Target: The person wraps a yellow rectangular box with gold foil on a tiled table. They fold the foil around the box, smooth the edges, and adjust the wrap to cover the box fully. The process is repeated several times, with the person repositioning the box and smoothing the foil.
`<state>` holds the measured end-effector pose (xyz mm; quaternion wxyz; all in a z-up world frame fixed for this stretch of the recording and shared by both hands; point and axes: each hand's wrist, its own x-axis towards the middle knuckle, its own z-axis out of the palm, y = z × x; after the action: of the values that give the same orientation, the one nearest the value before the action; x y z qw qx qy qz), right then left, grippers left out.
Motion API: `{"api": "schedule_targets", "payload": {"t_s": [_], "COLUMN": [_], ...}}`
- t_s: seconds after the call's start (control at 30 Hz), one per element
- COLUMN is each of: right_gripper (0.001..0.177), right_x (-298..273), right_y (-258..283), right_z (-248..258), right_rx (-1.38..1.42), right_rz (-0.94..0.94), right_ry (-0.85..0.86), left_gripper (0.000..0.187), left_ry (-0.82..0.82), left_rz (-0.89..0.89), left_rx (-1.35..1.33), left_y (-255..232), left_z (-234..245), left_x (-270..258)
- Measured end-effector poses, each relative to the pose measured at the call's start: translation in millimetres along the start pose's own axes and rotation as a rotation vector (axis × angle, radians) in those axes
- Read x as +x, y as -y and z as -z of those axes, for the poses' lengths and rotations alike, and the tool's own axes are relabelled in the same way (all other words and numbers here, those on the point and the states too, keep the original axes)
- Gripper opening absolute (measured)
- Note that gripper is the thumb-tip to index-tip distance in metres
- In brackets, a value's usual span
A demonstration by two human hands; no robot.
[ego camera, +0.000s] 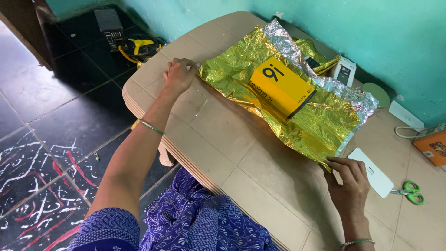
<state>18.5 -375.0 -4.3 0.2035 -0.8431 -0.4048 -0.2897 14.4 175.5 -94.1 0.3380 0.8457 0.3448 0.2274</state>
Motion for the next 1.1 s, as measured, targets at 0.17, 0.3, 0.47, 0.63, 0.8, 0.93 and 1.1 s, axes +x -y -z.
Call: {"api": "schedule_targets", "payload": {"t_s": [0.17, 0.3, 0.47, 0.63, 0.8, 0.93, 1.1], "right_gripper": [0.028, 0.025, 0.019, 0.019, 0.02, 0.024, 0.023], "right_x": [-7, -14, -17, -26, -25, -23, -24], "right_y": [3, 2, -2, -1, -2, -4, -6], "right_z": [-3, -4, -4, -4, -9, -6, -7], "right_rx": [0.022, -0.004, -0.018, -0.027, -0.033, 0.006, 0.021], "right_rz": [0.057, 0.06, 0.051, 0.0, 0.015, 0.007, 0.003], "right_ry": [-0.014, 0.004, 0.008, 0.086, 0.137, 0.134, 0.159], "left_gripper": [0.032, 0.031, 0.03, 0.036, 0.041, 0.033, 0.03], "left_ry": [0.011, -0.015, -0.029, 0.075, 0.242, 0.23, 0.051], "left_rz": [-0.077, -0.165, -0.227, -0.25, -0.152, -0.086, -0.447], "left_rx": [-0.012, -0.035, -0.052, -0.107, -0.361, -0.459, -0.071], "left_y": [15, 21, 25, 38, 36, 26, 32], "left_z": [-14, -18, -17, -5, 15, 24, 16], "left_x": [12, 8, 8, 19, 18, 10, -2]}}
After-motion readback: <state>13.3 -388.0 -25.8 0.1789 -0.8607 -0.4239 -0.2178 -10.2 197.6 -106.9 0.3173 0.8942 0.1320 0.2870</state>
